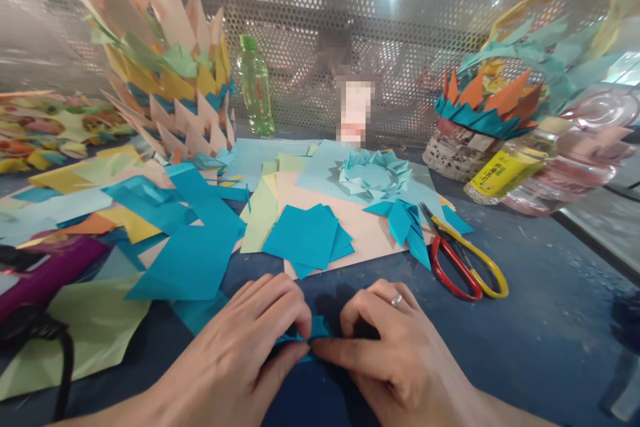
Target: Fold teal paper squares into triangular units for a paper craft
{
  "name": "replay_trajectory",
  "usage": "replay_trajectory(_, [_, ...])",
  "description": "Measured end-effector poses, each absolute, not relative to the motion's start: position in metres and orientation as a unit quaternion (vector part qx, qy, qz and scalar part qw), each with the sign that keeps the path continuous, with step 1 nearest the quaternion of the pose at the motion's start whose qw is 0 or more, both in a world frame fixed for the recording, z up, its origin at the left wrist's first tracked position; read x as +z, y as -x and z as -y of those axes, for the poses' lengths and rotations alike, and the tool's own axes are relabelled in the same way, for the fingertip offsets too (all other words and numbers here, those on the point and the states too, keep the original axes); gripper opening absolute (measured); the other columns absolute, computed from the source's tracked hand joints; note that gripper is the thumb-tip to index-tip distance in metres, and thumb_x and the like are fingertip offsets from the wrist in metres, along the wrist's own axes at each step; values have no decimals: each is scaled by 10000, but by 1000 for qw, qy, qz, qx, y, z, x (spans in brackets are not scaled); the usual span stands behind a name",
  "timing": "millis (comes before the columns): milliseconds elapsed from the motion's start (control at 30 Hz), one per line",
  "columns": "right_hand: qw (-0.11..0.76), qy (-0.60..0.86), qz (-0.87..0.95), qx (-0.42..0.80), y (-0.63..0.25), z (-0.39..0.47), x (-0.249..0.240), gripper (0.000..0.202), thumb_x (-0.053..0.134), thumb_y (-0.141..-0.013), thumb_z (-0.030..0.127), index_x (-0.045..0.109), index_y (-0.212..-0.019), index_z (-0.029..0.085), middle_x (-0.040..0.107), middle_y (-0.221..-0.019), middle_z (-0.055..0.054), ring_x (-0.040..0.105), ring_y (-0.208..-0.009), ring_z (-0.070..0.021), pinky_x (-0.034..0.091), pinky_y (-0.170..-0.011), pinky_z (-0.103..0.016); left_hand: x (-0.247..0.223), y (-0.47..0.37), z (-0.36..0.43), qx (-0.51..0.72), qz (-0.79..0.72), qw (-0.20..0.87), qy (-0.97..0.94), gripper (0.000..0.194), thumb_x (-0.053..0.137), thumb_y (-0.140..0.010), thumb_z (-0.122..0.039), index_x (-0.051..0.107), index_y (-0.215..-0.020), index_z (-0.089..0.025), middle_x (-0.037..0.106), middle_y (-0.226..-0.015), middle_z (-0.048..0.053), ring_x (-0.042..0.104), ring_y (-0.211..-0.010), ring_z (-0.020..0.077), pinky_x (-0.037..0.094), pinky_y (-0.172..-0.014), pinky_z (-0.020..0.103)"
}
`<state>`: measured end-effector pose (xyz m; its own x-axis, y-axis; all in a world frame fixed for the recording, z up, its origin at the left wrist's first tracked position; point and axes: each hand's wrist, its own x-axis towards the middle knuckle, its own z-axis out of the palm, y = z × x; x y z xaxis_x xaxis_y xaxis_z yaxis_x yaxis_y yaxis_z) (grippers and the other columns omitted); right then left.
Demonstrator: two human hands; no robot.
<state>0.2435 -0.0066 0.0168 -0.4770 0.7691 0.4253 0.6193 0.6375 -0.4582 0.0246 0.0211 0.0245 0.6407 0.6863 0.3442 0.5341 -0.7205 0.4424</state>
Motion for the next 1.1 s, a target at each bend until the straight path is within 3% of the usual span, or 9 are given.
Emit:
replay_trajectory(233, [358, 389, 849, 11, -241, 6, 5, 266, 557, -1003, 275, 692, -774, 274, 611, -688, 33, 523, -732, -151, 357, -735, -315, 25, -23, -19, 292, -270, 54, -916, 315, 379, -1019, -144, 652, -909, -253, 683, -883, -8, 599, -793, 171, 452, -745, 313])
replay_trajectory(433, [334, 366, 869, 9, -244, 4, 11, 239, 537, -988, 215, 748, -889, 268, 598, -704, 16, 521, -724, -152, 366, -701, -312, 10, -22, -8, 329, -220, -139, -908, 407, 351, -1030, -53, 696, -878, -206, 652, -689, -35, 592, -705, 153, 454, -861, 341])
replay_trajectory(800, [357, 341, 870, -18, -241, 3, 12, 203, 576, -906, 120, 728, -796, 196, 567, -677, 7, 519, -733, -161, 396, -685, -308, 12, -23, -10, 375, -224, -152, -887, 375, 453, -996, -51, 649, -705, -184, 662, -722, -23, 617, -737, 136, 472, -927, 317])
replay_trajectory(1100, [342, 335, 878, -2, -251, 6, 16, 235, 520, -815, 49, 616, -627, 151, 547, -654, -35, 518, -732, -183, 428, -657, -318, 15, -24, -6, 382, -218, -140, -887, 430, 420, -1015, -63, 654, -670, -168, 664, -695, -11, 604, -696, 135, 485, -870, 299])
